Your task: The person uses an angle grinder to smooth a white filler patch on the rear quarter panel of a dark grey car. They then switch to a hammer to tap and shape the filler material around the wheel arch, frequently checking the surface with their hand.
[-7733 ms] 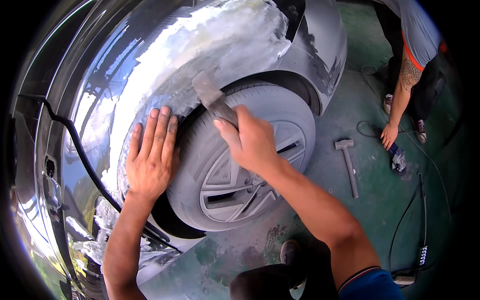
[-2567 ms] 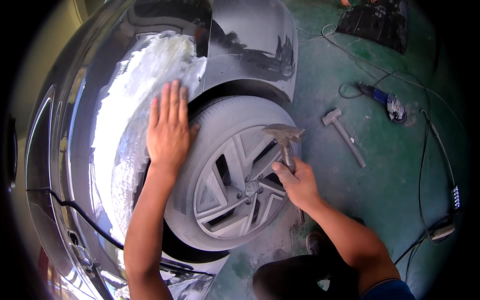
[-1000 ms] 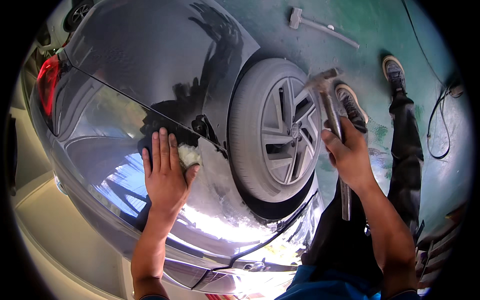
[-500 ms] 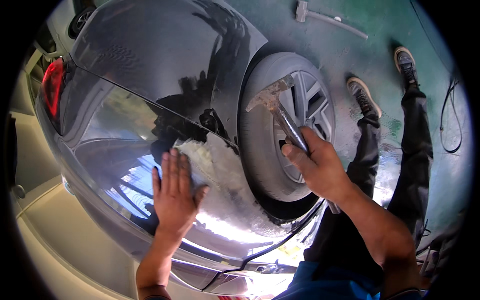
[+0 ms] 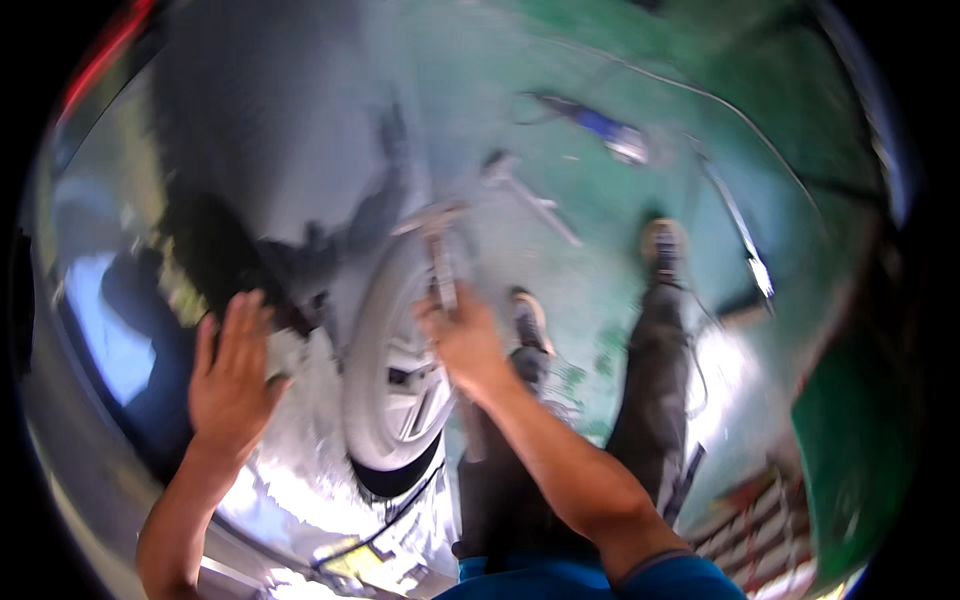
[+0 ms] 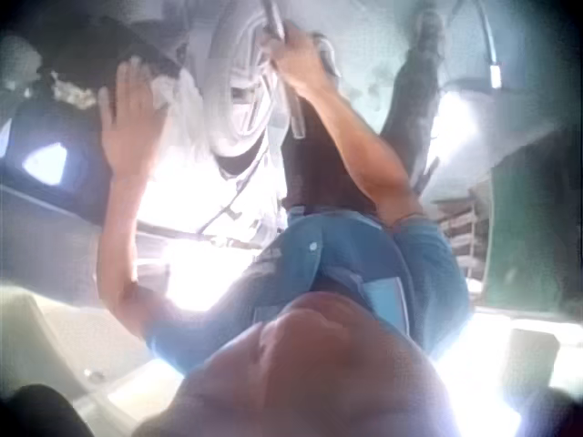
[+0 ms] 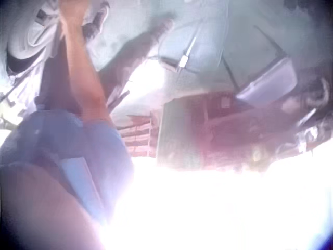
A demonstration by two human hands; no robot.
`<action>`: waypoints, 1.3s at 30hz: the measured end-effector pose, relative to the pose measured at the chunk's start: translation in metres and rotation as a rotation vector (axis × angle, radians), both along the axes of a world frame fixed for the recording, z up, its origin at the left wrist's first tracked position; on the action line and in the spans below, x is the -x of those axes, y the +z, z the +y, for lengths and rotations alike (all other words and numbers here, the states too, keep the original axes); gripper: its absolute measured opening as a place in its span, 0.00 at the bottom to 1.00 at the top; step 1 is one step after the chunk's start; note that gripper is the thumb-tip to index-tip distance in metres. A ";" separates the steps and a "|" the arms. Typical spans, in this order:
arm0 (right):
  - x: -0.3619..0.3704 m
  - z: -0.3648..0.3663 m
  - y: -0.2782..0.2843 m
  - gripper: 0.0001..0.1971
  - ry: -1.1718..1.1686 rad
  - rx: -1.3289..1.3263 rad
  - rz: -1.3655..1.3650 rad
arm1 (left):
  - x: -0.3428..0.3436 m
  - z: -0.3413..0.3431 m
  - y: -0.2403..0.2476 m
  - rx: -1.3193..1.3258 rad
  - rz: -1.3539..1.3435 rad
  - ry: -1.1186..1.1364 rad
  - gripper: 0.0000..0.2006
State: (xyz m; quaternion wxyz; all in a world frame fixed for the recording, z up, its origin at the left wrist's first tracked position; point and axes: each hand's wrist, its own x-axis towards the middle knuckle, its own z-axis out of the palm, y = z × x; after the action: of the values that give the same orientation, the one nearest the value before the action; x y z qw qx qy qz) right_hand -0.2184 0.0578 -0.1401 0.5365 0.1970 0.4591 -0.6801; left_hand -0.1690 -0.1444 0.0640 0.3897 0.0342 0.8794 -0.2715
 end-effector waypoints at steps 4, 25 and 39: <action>0.066 -0.002 -0.039 0.13 0.007 0.145 0.031 | 0.022 0.009 -0.037 0.164 0.091 -0.048 0.36; 0.107 -0.073 -0.167 0.31 -0.021 1.157 0.277 | -0.078 0.097 -0.194 0.889 1.024 0.380 0.42; 0.118 -0.050 -0.180 0.27 -0.151 1.077 0.194 | -0.017 0.073 -0.230 0.905 1.225 0.366 0.41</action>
State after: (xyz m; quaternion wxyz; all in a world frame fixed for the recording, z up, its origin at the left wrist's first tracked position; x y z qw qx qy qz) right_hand -0.3360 0.0078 -0.3199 0.4663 -0.1365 0.0780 -0.8706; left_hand -0.1516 -0.0718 -0.1658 -0.1501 -0.4294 0.7332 -0.5055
